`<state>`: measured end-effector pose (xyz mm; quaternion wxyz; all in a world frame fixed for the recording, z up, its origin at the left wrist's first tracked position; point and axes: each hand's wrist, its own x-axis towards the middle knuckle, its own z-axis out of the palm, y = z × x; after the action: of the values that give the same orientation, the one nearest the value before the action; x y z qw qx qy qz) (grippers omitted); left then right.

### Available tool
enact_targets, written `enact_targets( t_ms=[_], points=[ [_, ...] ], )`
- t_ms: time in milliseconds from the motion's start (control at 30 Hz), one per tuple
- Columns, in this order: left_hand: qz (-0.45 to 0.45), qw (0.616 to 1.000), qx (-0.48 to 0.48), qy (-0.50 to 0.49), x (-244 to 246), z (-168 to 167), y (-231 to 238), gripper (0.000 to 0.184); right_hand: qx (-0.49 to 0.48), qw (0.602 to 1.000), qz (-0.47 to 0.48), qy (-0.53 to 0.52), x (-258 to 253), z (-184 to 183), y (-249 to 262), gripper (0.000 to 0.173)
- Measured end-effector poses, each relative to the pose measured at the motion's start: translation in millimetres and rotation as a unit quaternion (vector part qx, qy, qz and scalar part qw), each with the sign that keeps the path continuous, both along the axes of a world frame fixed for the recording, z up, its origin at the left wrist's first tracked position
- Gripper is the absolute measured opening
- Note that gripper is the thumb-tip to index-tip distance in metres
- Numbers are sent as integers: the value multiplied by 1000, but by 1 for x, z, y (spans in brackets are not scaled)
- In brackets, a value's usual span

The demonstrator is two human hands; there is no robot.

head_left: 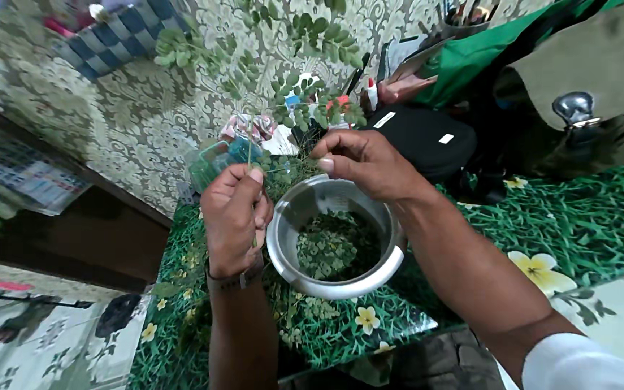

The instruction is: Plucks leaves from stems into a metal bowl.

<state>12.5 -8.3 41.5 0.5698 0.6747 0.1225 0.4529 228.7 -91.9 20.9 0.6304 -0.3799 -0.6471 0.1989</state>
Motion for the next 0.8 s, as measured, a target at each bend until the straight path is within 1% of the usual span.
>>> enact_targets(
  t_ms=[100,233,333,433,500,567,600,667,767,800],
  points=[
    [-12,1000,6,3,3,-3,-1,17,23,1000,-3,8,-4,0,0,16],
    [-24,999,24,20,11,-7,-6,15,36,999,8,14,-10,-3,3,9],
    [-20,999,30,34,12,-9,-5,15,51,997,7,63,-10,-7,8,10],
    [-8,999,24,32,8,-7,-2,16,37,994,12,99,-4,-5,5,11],
    [-8,1000,14,19,9,-6,-4,16,16,997,25,73,-1,-3,3,11],
    [-10,1000,9,13,10,-5,-5,16,-11,999,31,17,-1,-1,0,23],
    [-13,1000,10,12,10,-5,-5,16,-16,999,31,-2,-3,0,0,25],
    [-17,1000,11,13,11,-6,-5,16,-10,999,32,-6,-8,-1,2,20],
    [-19,1000,14,20,13,-7,-6,16,13,1000,27,2,-12,-4,6,5],
    [-20,999,16,20,12,-8,-5,16,22,999,29,6,-11,-5,7,5]
  ],
)
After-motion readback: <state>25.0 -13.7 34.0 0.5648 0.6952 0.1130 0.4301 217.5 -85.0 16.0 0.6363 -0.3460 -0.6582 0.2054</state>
